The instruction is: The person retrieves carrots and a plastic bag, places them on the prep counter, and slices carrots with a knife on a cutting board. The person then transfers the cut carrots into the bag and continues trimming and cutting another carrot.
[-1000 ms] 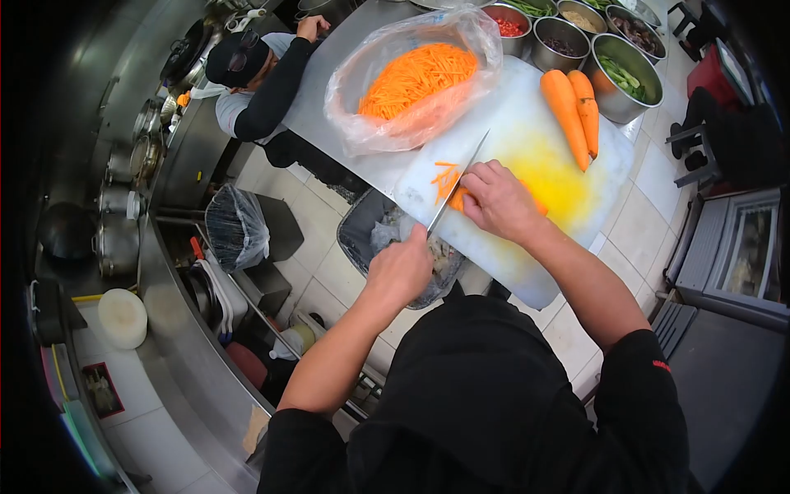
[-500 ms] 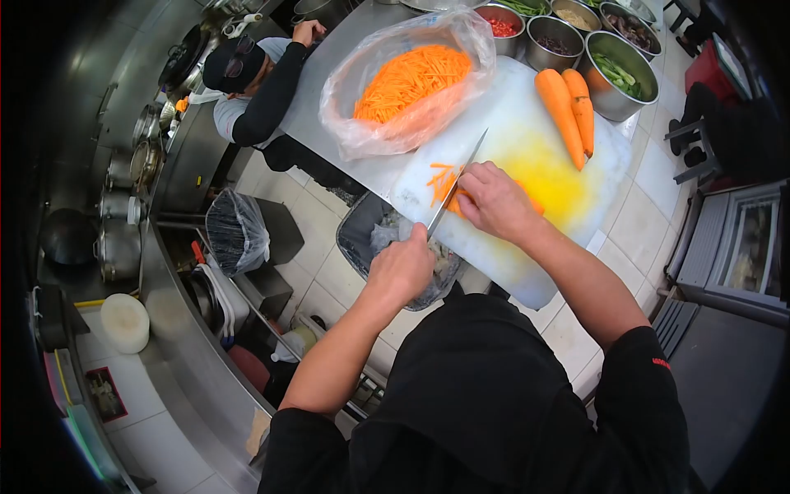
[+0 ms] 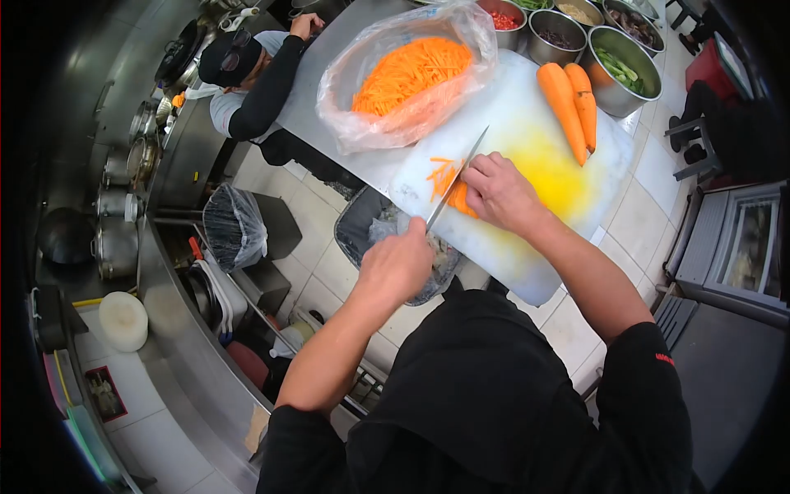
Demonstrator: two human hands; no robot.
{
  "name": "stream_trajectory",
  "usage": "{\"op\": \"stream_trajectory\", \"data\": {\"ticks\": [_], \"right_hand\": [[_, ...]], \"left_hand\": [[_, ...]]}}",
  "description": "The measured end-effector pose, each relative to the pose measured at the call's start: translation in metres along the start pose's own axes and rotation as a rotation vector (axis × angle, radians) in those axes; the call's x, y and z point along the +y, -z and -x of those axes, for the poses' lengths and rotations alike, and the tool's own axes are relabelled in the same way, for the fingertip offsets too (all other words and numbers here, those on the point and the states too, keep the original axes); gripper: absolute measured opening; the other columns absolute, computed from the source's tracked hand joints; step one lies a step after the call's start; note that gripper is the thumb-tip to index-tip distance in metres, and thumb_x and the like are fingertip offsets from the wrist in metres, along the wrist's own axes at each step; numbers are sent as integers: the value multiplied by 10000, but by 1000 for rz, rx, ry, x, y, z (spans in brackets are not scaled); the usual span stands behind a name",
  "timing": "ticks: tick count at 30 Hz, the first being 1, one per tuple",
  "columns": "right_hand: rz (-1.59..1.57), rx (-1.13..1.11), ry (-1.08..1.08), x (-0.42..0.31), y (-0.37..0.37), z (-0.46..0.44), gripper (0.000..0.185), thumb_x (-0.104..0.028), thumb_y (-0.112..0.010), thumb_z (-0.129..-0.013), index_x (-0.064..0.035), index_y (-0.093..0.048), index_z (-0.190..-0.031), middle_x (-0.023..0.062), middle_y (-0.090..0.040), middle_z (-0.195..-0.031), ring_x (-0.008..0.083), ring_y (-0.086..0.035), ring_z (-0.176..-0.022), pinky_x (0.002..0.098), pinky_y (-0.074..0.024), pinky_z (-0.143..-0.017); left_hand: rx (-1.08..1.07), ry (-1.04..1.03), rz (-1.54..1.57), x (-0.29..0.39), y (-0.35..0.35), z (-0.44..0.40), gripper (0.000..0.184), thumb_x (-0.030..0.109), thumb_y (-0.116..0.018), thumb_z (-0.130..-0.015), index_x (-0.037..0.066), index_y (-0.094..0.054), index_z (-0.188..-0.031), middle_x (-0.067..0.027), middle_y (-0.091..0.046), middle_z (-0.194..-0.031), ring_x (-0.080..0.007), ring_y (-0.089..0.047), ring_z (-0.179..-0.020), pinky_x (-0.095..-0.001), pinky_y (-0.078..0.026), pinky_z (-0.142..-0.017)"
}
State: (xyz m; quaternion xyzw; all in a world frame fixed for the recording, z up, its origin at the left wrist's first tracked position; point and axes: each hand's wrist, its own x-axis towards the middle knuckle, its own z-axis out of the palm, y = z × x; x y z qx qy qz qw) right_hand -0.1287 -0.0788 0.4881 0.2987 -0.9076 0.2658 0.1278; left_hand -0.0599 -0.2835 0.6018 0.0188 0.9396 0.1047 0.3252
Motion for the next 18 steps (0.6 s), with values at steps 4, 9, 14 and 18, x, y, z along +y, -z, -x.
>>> {"op": "stream_trajectory", "data": {"ticks": [4, 9, 14, 18], "right_hand": [[7, 15, 3, -2, 0, -2, 140, -100, -681, -786, -74, -636, -916, 92, -603, -967, 304, -594, -924, 424, -517, -823], [9, 24, -6, -2, 1, -2, 135, -90, -676, -785, -71, -634, -912, 98, -606, -954, 305, -601, -920, 421, -522, -823], [-2, 46, -20, -3, -1, 1, 121, -84, -675, -780, -64, -623, -887, 101, -601, -934, 303, -605, -896, 421, -528, -813], [-16, 105, -17, -4, -2, 0, 102, -86, -678, -776, -64, -618, -856, 101, -596, -917, 300, -607, -883, 419, -530, -802]], "left_hand": [[9, 4, 44, 0, -14, -19, 278, 169, -458, -978, -20, -487, -1180, -346, -701, -981, -518, -682, -983, -600, -508, -883], [-29, 44, 33, 2, -6, -17, 278, 198, -485, -986, 0, -496, -1181, -337, -698, -1018, -529, -658, -1003, -603, -487, -899], [-17, 23, 28, 6, 2, -20, 273, 170, -479, -974, -4, -499, -1182, -343, -695, -1011, -533, -655, -1011, -600, -485, -903], [-24, 27, 50, 5, -6, -22, 277, 161, -478, -968, -14, -495, -1182, -362, -686, -992, -539, -654, -1002, -602, -481, -908]]}}
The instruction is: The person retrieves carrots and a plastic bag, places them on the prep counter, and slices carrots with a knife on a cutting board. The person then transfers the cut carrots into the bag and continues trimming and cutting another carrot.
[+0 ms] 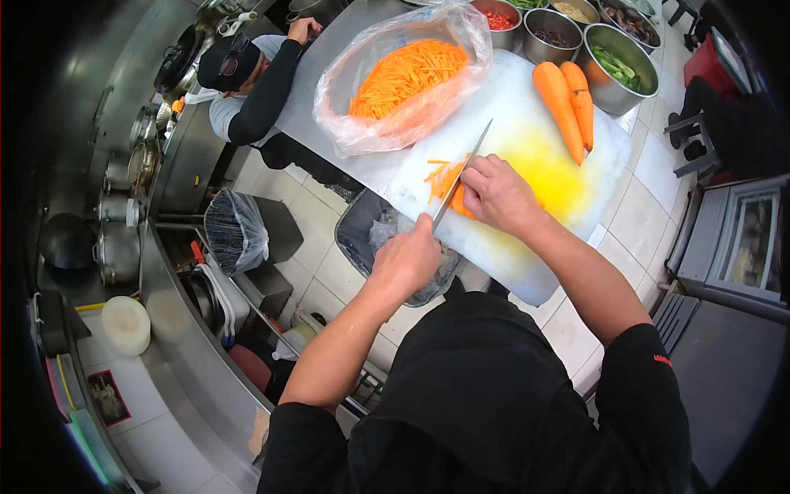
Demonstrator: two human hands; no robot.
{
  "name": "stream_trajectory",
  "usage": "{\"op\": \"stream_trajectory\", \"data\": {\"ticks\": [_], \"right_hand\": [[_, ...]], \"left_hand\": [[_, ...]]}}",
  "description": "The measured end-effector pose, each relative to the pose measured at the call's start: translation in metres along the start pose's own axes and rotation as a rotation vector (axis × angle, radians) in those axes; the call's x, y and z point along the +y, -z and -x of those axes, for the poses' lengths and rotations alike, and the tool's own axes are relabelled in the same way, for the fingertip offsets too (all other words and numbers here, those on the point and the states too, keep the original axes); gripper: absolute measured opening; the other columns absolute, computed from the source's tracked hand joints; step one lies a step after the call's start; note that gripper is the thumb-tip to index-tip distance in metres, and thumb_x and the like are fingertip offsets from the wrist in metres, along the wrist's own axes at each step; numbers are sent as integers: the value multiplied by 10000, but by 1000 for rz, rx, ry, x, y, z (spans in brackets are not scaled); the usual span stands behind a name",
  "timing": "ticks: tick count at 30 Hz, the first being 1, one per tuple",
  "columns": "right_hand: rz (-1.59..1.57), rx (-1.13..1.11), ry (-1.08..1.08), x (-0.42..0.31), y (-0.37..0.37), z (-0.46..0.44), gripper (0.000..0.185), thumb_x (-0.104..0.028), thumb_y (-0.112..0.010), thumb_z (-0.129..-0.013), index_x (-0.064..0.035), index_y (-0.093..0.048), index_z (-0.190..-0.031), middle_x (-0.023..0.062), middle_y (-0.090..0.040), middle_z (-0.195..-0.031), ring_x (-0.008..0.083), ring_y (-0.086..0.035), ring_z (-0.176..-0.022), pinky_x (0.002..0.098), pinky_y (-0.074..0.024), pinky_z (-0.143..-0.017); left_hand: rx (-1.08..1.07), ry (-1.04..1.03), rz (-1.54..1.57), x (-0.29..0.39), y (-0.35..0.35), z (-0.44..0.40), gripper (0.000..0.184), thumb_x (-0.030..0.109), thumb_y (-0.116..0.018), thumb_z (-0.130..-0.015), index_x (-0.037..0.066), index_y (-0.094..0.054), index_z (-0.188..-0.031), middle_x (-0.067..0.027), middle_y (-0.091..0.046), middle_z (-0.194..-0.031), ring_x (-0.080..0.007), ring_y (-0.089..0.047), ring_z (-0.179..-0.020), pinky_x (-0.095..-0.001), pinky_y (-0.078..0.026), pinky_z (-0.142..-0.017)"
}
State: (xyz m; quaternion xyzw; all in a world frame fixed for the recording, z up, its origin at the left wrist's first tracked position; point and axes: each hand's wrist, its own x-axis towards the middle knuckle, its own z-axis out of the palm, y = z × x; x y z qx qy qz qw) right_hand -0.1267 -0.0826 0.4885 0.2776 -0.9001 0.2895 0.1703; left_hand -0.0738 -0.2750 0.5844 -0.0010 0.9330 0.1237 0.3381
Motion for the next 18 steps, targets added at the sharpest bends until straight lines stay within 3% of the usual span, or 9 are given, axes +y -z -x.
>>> {"op": "stream_trajectory", "data": {"ticks": [16, 18], "right_hand": [[-20, -41, -24, 1, -1, 3, 145, -90, -689, -776, -69, -624, -904, 101, -596, -944, 301, -608, -899, 435, -514, -800], [-19, -71, -21, 6, -3, 1, 125, -91, -687, -781, -71, -628, -889, 100, -590, -948, 303, -604, -898, 438, -504, -814]], "left_hand": [[7, -23, 14, 1, -11, -9, 314, 204, -477, -982, -27, -481, -1196, -351, -693, -989, -528, -664, -982, -584, -504, -905], [-121, 41, 200, 0, 4, -11, 311, 206, -476, -985, -24, -481, -1195, -346, -694, -986, -521, -669, -971, -579, -507, -900]]}}
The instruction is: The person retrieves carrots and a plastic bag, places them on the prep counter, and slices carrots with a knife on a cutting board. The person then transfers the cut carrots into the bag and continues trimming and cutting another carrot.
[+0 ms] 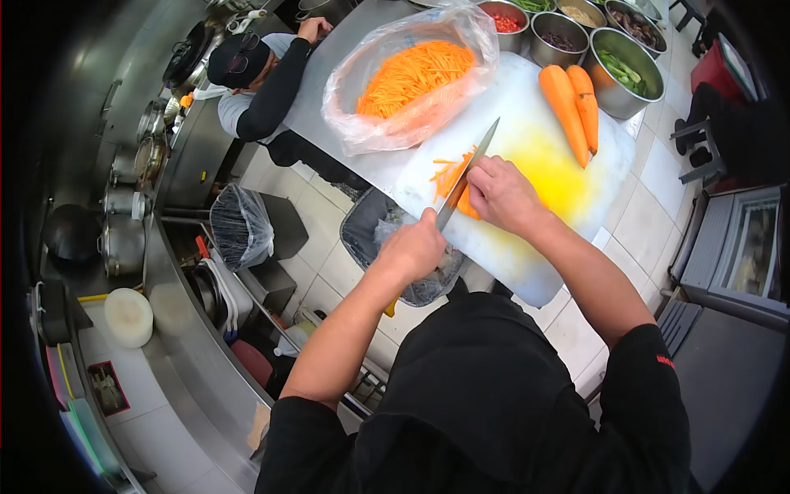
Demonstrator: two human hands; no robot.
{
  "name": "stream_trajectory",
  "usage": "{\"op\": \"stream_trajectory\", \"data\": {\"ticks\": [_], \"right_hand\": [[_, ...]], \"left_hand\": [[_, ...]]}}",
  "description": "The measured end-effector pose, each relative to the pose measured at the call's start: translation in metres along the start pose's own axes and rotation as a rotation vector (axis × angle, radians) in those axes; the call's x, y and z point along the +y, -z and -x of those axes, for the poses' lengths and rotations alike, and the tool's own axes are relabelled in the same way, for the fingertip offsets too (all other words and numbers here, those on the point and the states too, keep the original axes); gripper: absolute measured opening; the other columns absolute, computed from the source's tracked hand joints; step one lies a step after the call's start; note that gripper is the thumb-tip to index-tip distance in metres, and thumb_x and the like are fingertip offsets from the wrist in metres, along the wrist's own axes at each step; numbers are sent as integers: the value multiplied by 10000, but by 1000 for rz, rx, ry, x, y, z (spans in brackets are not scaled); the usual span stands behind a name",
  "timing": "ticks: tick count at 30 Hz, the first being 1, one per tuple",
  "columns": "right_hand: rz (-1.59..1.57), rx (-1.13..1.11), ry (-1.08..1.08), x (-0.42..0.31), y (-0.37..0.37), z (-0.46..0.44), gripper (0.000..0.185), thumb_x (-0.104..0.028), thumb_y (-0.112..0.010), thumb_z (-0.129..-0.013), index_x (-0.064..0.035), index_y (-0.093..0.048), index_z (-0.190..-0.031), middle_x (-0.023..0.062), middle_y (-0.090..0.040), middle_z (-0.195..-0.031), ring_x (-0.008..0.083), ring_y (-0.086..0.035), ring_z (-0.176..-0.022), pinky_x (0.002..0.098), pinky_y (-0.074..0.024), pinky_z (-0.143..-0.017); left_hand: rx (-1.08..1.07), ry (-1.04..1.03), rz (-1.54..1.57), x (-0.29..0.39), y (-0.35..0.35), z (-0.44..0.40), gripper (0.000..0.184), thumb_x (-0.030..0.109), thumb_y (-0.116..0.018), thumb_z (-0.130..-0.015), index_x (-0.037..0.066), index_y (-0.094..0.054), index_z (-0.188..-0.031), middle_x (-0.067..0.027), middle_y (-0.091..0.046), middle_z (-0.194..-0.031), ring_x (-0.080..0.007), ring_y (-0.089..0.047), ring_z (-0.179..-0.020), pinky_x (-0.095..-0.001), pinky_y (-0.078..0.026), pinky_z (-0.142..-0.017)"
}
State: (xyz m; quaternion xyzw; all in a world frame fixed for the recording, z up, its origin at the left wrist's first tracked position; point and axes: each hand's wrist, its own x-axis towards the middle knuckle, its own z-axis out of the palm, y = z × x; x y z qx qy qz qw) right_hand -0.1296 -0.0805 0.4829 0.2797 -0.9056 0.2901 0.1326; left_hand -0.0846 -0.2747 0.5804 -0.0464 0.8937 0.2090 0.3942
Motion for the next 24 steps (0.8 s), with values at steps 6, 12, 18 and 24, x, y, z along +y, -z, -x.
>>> {"op": "stream_trajectory", "data": {"ticks": [6, 12, 18, 24], "right_hand": [[26, -11, 33, -3, 14, 6, 122, -96, -681, -779, -80, -637, -891, 92, -583, -959, 304, -578, -940, 443, -483, -845], [77, -1, 38, -3, 12, 6, 140, -105, -683, -778, -77, -642, -909, 93, -590, -970, 307, -572, -951, 434, -485, -855], [65, -38, 23, -1, 10, 7, 178, -111, -684, -778, -87, -656, -952, 85, -603, -981, 298, -576, -958, 421, -489, -871], [40, 35, 36, -2, 8, 7, 165, -101, -684, -769, -90, -644, -928, 84, -611, -958, 298, -587, -932, 418, -494, -853]], "left_hand": [[53, -70, -42, -7, 0, -2, 293, 208, -477, -992, -16, -482, -1181, -336, -698, -978, -512, -677, -953, -579, -509, -889], [104, -49, -187, 3, -8, 34, 310, 200, -467, -990, -10, -472, -1218, -347, -694, -993, -526, -663, -997, -587, -496, -905], [99, -71, -204, 1, -2, 33, 293, 210, -470, -998, -13, -486, -1187, -342, -699, -1007, -522, -674, -992, -596, -504, -892], [109, -98, -186, 1, -6, 24, 322, 189, -475, -980, -12, -476, -1231, -347, -691, -995, -523, -663, -996, -597, -496, -888]]}}
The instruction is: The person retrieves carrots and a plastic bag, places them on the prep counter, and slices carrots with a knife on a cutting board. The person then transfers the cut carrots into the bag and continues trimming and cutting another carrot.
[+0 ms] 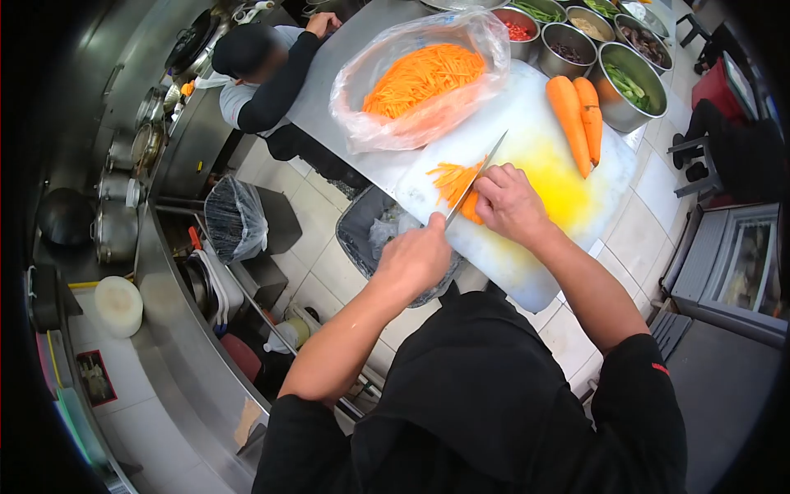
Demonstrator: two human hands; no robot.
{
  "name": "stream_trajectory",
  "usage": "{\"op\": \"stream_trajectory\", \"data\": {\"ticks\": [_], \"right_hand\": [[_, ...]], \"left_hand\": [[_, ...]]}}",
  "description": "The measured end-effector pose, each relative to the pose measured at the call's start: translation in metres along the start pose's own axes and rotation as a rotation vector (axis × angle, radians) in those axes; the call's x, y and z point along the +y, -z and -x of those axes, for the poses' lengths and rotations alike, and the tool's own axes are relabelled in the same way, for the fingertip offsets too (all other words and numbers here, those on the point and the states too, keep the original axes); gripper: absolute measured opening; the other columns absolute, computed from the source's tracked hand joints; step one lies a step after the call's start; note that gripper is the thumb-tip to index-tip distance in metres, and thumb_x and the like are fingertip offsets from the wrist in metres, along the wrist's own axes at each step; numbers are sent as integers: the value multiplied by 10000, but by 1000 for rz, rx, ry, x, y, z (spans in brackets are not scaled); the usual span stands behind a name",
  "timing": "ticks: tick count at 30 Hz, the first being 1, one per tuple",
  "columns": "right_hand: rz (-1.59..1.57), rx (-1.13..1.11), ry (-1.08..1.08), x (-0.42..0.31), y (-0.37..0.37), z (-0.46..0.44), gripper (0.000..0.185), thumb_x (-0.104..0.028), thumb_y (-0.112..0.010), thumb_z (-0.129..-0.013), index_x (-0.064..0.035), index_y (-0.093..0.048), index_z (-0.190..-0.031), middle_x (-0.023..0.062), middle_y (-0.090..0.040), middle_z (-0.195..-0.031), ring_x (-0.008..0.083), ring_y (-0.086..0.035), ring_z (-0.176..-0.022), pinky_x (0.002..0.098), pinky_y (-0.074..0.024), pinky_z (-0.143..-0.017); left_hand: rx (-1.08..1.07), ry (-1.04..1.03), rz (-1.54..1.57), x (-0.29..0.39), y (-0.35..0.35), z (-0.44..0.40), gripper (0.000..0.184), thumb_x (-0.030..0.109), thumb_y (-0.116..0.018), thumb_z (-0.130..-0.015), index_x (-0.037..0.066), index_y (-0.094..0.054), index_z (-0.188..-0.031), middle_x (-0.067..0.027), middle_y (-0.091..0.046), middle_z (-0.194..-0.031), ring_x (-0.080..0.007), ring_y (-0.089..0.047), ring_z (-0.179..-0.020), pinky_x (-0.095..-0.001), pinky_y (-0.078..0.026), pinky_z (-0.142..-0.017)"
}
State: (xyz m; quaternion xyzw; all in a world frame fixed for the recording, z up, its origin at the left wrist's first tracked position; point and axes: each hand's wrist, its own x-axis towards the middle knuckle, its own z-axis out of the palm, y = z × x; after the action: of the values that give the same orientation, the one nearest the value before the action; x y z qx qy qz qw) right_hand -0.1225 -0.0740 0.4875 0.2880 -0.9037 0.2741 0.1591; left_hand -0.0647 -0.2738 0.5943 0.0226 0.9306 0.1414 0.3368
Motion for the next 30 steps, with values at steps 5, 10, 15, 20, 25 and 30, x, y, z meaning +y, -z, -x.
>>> {"op": "stream_trajectory", "data": {"ticks": [5, 10, 15, 20, 25, 30], "right_hand": [[-5, 32, -5, 0, -3, 1, 162, -75, -688, -751, -84, -637, -904, 84, -612, -918, 295, -596, -905, 418, -497, -826], [-4, 49, -2, 1, -2, 1, 140, -71, -688, -744, -79, -627, -870, 86, -606, -892, 290, -597, -896, 418, -497, -808], [-8, 54, 3, 2, -3, 1, 133, -79, -694, -743, -77, -616, -852, 85, -600, -880, 287, -596, -889, 414, -499, -800], [9, 63, 9, 3, -4, 2, 147, -82, -699, -743, -75, -618, -865, 85, -598, -890, 285, -597, -892, 410, -500, -801], [-8, 71, 12, -1, -3, 4, 154, -81, -702, -746, -74, -631, -883, 84, -602, -908, 285, -600, -898, 411, -503, -804], [-63, 7, 26, 4, 7, -3, 139, -83, -701, -753, -80, -639, -877, 80, -598, -920, 284, -596, -899, 411, -503, -813]], "left_hand": [[-22, 31, 31, 6, -4, -11, 322, 184, -464, -984, -17, -478, -1236, -355, -688, -1003, -527, -660, -1007, -596, -494, -893], [-21, 23, 26, 4, -5, -6, 324, 177, -467, -984, -28, -480, -1235, -370, -681, -1008, -527, -660, -1010, -598, -491, -900], [-11, -6, 15, 9, 5, -4, 325, 180, -463, -981, -40, -478, -1219, -372, -680, -1010, -528, -660, -1011, -593, -489, -913], [-9, 11, 30, 11, -2, -17, 308, 188, -465, -978, -34, -473, -1191, -372, -678, -1020, -537, -654, -1011, -589, -490, -914], [-29, 50, 60, 9, -14, -17, 298, 192, -462, -978, -15, -472, -1192, -373, -675, -1032, -546, -645, -1022, -591, -485, -917], [-6, 14, 50, 8, -14, -27, 305, 166, -431, -972, -24, -474, -1206, -378, -675, -1054, -533, -652, -1052, -594, -486, -932]]}}
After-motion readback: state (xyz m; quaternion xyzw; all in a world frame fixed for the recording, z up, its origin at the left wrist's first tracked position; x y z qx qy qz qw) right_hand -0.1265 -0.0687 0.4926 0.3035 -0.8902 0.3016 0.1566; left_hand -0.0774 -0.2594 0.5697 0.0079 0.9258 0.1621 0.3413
